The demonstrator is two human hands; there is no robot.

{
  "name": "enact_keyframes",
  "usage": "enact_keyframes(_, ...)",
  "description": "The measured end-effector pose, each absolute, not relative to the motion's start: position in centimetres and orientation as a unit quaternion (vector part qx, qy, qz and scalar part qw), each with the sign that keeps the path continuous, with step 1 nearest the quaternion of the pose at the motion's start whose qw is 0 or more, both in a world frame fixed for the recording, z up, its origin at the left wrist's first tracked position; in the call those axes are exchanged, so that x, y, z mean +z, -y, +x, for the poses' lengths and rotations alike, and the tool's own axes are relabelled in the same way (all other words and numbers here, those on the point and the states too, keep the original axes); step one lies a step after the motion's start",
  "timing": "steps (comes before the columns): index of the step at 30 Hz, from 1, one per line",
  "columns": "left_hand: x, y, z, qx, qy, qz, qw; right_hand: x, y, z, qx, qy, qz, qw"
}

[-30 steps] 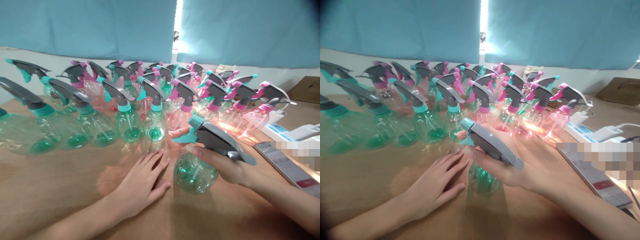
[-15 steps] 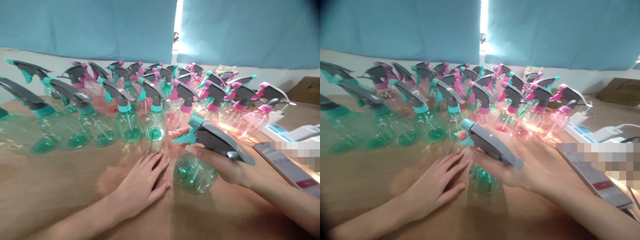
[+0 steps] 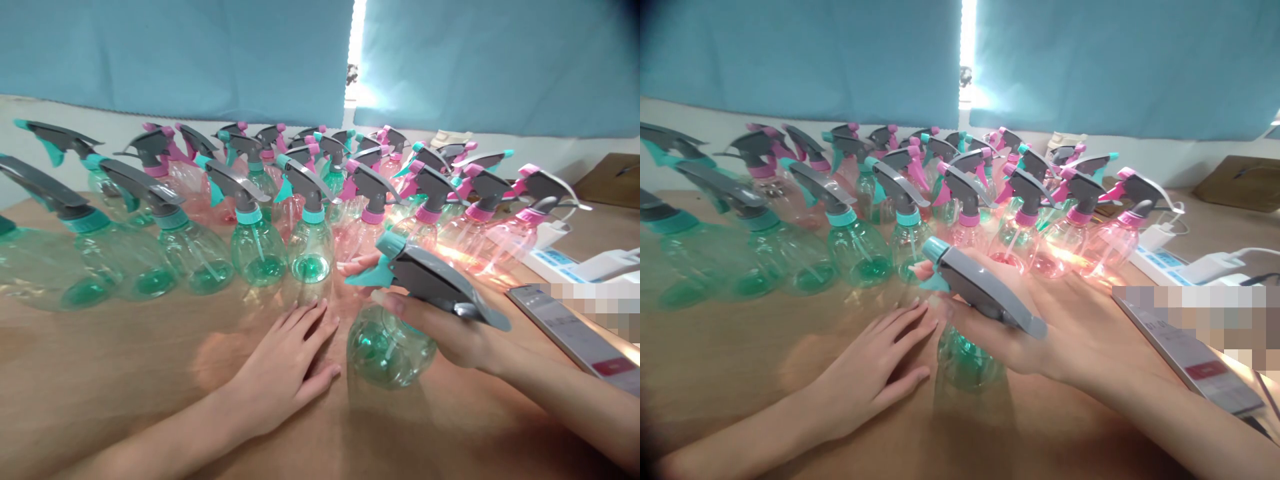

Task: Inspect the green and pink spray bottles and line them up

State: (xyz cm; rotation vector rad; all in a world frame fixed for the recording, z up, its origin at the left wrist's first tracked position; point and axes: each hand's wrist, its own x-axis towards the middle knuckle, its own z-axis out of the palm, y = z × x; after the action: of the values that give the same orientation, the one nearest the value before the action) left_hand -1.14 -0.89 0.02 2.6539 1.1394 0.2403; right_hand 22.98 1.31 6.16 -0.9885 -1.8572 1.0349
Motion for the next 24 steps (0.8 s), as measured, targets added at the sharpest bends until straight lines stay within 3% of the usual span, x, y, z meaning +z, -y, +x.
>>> enact_keyframes(24, 0.38, 0.88, -1.04, 0.081, -0.394, 0.907, 0.129, 5.74, -1.13, 23.76, 0.351, 0.765, -0.416, 0.344)
